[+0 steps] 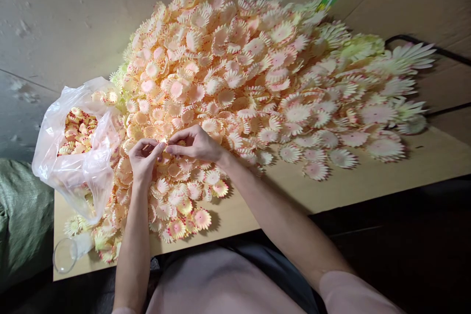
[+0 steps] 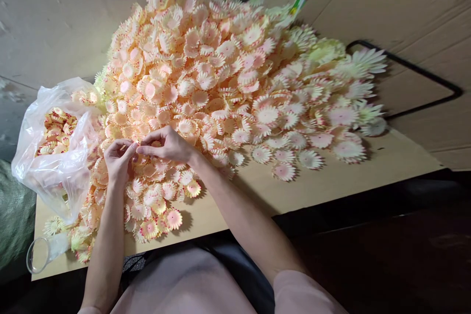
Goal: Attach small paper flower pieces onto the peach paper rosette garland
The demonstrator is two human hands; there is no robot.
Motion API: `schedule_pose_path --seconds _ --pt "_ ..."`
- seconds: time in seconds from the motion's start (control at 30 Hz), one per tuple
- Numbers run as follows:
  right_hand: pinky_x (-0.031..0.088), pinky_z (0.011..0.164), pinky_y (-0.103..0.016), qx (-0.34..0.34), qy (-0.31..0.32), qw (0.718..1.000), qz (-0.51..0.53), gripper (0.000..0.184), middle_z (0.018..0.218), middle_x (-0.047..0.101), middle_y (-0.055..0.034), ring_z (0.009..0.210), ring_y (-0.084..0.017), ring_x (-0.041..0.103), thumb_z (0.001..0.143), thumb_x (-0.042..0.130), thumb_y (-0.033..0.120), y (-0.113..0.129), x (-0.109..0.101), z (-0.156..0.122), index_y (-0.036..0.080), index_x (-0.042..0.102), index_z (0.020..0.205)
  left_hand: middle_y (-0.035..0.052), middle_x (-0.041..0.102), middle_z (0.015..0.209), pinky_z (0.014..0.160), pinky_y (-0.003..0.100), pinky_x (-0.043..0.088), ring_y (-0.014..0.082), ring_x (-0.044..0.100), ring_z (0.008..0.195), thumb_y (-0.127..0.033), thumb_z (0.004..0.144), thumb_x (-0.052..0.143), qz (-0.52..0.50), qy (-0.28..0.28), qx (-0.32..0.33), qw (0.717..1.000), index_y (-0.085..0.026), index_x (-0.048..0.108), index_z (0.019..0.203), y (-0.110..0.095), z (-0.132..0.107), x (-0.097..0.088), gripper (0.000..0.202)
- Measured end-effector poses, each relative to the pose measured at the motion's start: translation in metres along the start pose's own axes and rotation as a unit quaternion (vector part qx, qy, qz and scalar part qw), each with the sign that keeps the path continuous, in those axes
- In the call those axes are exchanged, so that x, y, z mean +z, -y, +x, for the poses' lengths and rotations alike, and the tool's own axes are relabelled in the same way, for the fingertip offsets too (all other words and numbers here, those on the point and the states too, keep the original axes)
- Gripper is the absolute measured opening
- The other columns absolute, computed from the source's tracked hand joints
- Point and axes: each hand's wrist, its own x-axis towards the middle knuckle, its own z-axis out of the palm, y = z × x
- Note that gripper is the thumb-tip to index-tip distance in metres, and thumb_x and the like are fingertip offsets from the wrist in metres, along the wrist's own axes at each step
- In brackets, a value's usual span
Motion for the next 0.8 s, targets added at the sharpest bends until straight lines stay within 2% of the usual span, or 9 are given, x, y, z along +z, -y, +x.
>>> schedule_pose_path --seconds 0.4,0.63,0.8 --pt "0.052 0.057 -0.022 0.011 0.006 0.999 0.039 0.027 0.072 0.073 -0.0034 0.059 -0.009 0.061 0.066 0.083 0.029 -0.0044 -0.0008 0.0020 0.012 0.076 0.086 -0.0029 0.060 0.064 0.043 0.017 0.041 0.0043 0.052 0.046 -0.033 0.060 0.086 -0.001 0.003 -0.021 1.000 -0.015 0.062 0.066 -0.0010 0.0001 -0.0013 0.031" --pt "0.050 0.055 -0.022 -0.003 0.027 0.999 0.030 0.026 0.070 0.072 -0.0037 0.058 -0.009 0.060 0.069 0.081 0.033 -0.0058 -0.0029 0.0026 0.011 0.075 0.082 -0.0012 0.063 0.068 0.043 0.018 0.043 0.0059 0.054 0.048 -0.034 0.063 0.085 -0.026 0.041 -0.042 0.998 -0.016 0.064 0.067 0.0022 0.0005 -0.0035 0.028" --pt "0.049 0.056 -0.021 -0.008 0.041 0.999 0.024 0.021 0.069 0.071 -0.0039 0.058 -0.008 0.059 0.073 0.079 0.031 -0.0010 -0.0033 0.0018 0.011 0.075 0.078 -0.0008 0.063 0.062 0.056 0.023 0.050 0.0094 0.057 0.053 -0.037 0.067 0.082 0.003 0.073 -0.031 0.997 -0.017 0.070 0.070 0.0065 0.0017 -0.0069 0.023"
